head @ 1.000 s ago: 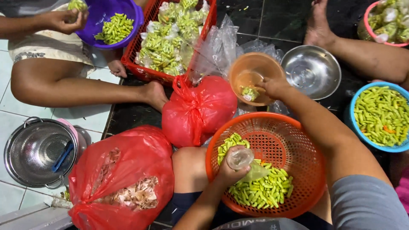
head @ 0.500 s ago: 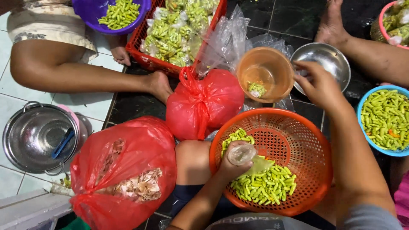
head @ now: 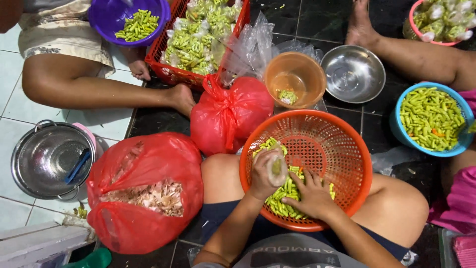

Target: Workers are sitting on the floor, manually sorting and packing small green chilies into plastic bags.

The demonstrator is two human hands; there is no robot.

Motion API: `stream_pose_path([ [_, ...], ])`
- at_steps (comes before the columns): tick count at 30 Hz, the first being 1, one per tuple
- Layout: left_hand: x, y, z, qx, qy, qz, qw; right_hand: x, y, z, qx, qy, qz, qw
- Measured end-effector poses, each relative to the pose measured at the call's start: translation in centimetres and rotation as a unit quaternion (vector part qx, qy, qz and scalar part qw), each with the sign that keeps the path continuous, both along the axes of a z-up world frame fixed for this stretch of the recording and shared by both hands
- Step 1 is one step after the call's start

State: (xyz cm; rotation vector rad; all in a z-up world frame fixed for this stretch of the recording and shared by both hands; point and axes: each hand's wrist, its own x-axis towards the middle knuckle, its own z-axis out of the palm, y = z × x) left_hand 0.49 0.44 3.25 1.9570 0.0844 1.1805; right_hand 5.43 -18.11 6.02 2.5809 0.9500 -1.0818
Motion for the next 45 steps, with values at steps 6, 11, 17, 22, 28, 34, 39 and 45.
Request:
stream_pose_path([
  [6, -1.2, -1.1, -0.3, -0.027, 0.062, -0.148, 0.987, 0.9, -0.1, -5.2, 0.067, -0.061, 0.008, 0.996],
  [11, -0.7, -2.1, -5.8, -0.184, 0.1, -0.133, 0.969, 1.4, -0.5, -6.9, 0.215, 0.031, -0.014, 0.976],
  [17, 2.6, -2.3, -5.6, -0.156, 0.091, -0.133, 0.975, 2.5, -0.6, -7.8, 0.227, 0.03, -0.053, 0.972],
  [22, 3.3, -1.1, -5.9, -0.036, 0.019, -0.096, 0.995, 3.5, -1.2, -4.3, 0.274, 0.012, -0.078, 0.959],
  [28, 1.8, -1.0, -3.6, 0.024, 0.047, -0.082, 0.995, 4.2, -1.2, 8.6, 0.306, 0.023, -0.139, 0.942],
  [34, 1.7, -1.8, -3.0, 0.017, 0.056, -0.11, 0.992, 4.4, 1.3, 16.2, 0.318, 0.011, -0.071, 0.945],
  [39, 1.5, -2.2, -4.5, -0.016, 0.035, -0.112, 0.993, 4.6, 3.4, 14.1, 0.283, 0.005, 0.013, 0.959],
  [45, 1.3, -2.3, -6.4, -0.082, 0.06, -0.101, 0.99, 4.7, 5.2, 13.0, 0.307, -0.031, -0.021, 0.951],
])
